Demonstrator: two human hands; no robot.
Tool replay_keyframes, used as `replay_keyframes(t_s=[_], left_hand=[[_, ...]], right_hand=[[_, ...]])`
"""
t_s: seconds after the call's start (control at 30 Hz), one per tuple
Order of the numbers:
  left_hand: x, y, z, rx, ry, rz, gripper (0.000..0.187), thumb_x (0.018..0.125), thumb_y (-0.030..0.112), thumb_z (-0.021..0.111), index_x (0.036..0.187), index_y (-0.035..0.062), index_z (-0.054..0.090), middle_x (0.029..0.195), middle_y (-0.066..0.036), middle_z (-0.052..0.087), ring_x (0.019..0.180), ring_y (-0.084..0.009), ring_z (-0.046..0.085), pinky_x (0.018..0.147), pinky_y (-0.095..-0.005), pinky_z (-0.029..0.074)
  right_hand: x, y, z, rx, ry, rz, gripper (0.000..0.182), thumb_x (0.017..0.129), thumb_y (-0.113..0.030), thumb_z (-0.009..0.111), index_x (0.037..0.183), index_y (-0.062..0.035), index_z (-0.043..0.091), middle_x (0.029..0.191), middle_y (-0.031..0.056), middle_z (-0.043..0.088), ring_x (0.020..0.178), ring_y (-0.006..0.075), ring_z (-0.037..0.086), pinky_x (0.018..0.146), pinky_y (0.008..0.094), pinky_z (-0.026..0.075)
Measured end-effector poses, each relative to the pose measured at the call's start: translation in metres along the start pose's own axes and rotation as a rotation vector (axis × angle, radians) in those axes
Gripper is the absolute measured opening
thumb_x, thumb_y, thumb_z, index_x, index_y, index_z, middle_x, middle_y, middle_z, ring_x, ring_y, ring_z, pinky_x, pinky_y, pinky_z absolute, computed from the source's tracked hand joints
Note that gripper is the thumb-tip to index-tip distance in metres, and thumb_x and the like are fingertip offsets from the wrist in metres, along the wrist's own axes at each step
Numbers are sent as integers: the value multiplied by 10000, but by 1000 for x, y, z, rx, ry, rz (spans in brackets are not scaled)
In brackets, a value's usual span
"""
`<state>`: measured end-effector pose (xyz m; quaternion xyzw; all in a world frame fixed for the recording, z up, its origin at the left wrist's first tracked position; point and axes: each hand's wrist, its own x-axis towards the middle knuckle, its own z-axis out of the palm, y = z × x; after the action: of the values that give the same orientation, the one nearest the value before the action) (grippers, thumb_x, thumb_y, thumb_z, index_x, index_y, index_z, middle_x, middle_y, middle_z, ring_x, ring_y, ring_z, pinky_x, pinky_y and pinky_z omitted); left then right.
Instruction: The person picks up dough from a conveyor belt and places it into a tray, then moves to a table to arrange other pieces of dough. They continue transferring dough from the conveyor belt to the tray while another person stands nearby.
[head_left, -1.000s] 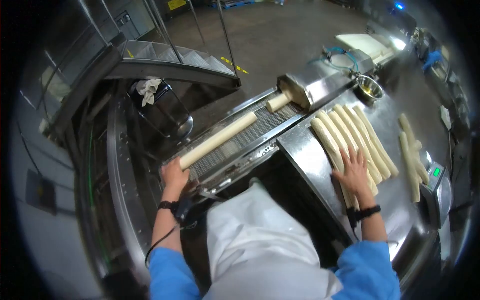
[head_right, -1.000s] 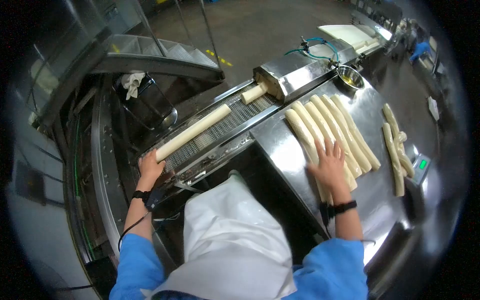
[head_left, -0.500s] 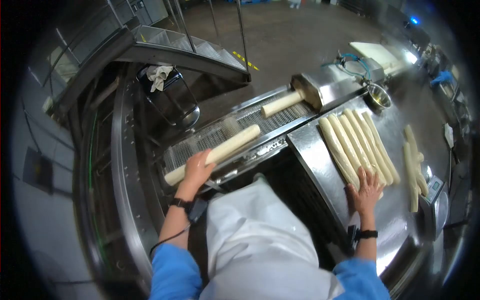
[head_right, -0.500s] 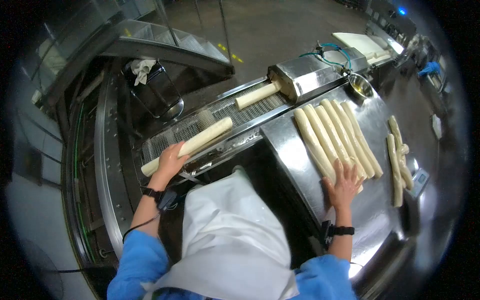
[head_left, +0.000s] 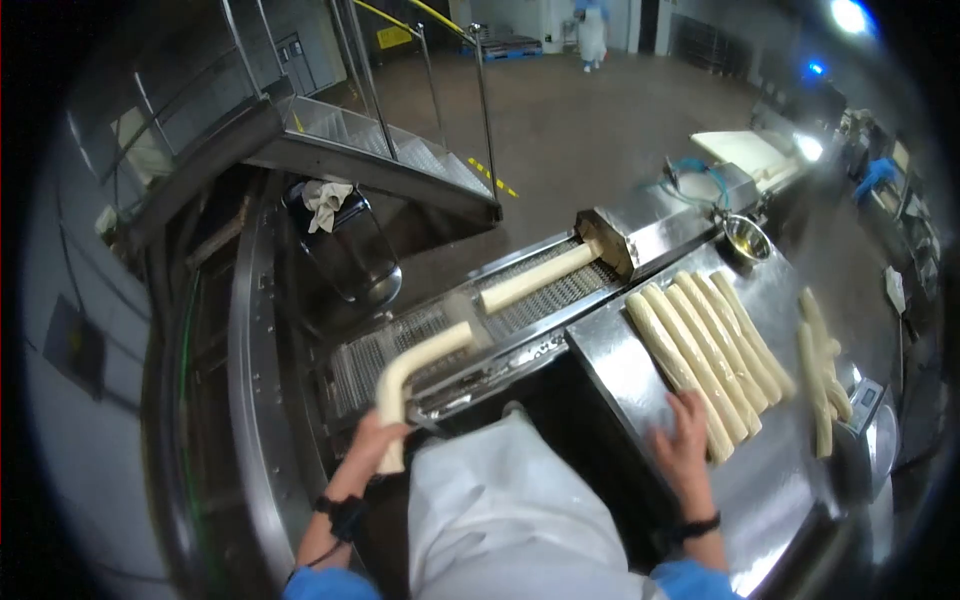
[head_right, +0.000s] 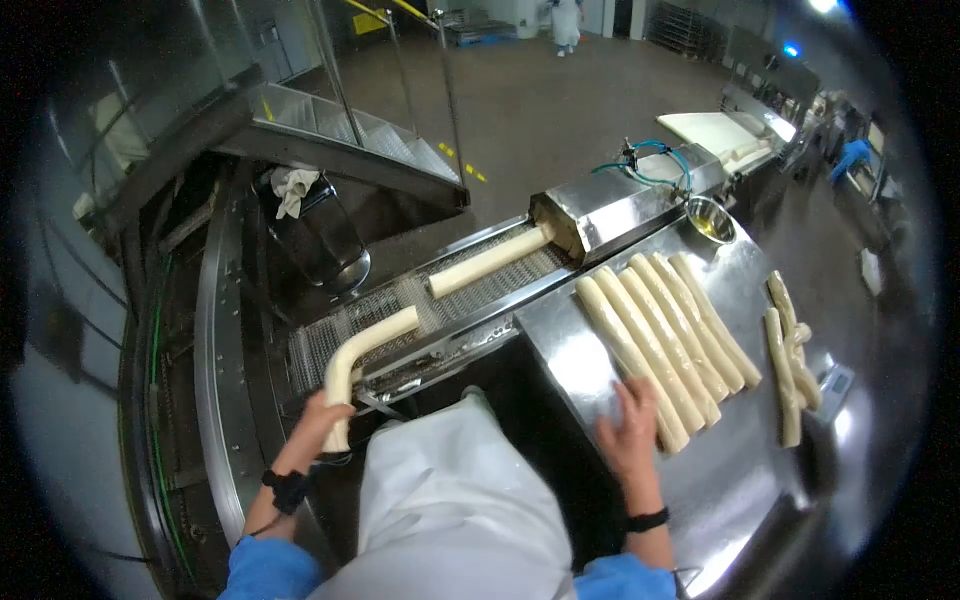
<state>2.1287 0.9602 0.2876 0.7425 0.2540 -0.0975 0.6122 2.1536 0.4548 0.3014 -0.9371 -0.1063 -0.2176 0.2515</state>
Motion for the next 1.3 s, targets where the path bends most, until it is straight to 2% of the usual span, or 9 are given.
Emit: replay_keyframes(t_s=[0.13, 0.33, 0.43, 0.47, 0.57, 0.63, 0.83, 1.0, 1.3], left_hand=[[-19, 58, 74, 76, -487, 175, 285, 782, 119, 727, 992, 0, 578, 871, -37, 614, 768, -116, 597, 672, -283, 488], [-41, 170, 151, -339, -1132, 348, 668, 869, 376, 663, 1366, -4, 428, 948, -82, 608, 727, -106, 549, 651, -243, 463], [-41, 199, 168, -673, -1181, 311, 722, 917, 550, 519, 1370, -3, 419, 1101, -142, 613, 786, -127, 564, 710, -274, 483], [-30, 200, 173, -575, -1139, 312, 812, 923, 673, 337, 1375, 4, 426, 1233, -162, 577, 882, -155, 593, 799, -297, 497], [24, 172, 174, -427, -1016, 337, 704, 946, 568, 444, 1371, 7, 444, 1289, -160, 559, 1008, -192, 610, 885, -313, 496], [80, 131, 165, -17, -522, 722, 602, 939, 414, 570, 1363, 2, 456, 1304, -163, 550, 1133, -231, 575, 953, -331, 473], [148, 75, 71, 763, 289, 860, 593, 753, 239, 727, 1249, -22, 535, 1174, -244, 587, 1085, -393, 577, 950, -419, 458], [149, 62, 50, 930, 230, 582, 495, 730, 278, 732, 1127, 9, 608, 1059, -210, 638, 1003, -381, 600, 893, -449, 476], [116, 58, 80, 846, 229, 692, 469, 748, 230, 693, 1169, 49, 594, 1009, -174, 656, 920, -368, 631, 840, -445, 491]], right_hand=[[38, -75, 28, 355, -283, 12, 608, 709, -75, 734, 1275, -33, 515, 1341, 227, 432, 1254, 398, 419, 1053, 436, 372], [79, -116, 46, 685, -116, -128, 588, 697, -57, 733, 1240, -32, 509, 1268, 198, 512, 1202, 374, 482, 1001, 405, 406], [80, -96, 17, 760, -180, 313, 424, 697, -49, 684, 1101, -13, 559, 992, 170, 636, 938, 354, 619, 825, 364, 486], [78, -79, 3, 517, -144, 315, 381, 703, -94, 685, 1058, -5, 582, 927, 190, 638, 882, 342, 627, 789, 378, 494], [54, -11, -24, 177, -133, 260, 470, 681, -178, 725, 1098, -12, 587, 1020, 239, 606, 942, 366, 600, 805, 424, 484], [26, 6, -39, -108, -67, 340, 596, 663, -233, 763, 1191, -42, 561, 1242, 252, 509, 1143, 398, 496, 917, 469, 434], [-46, 41, -55, -243, -64, 380, 807, 652, -336, 787, 1356, -123, 454, 1460, 254, 263, 1353, 471, 209, 1109, 547, 219], [-58, 44, -33, -288, -19, 377, 894, 640, -452, 758, 1406, -148, 410, 1465, 294, 209, 1362, 478, 195, 1118, 584, 159], [5, 17, -31, -489, -232, 299, 1010, 584, -503, 779, 1435, -137, 379, 1435, 319, 264, 1305, 512, 259, 1097, 582, 200]])
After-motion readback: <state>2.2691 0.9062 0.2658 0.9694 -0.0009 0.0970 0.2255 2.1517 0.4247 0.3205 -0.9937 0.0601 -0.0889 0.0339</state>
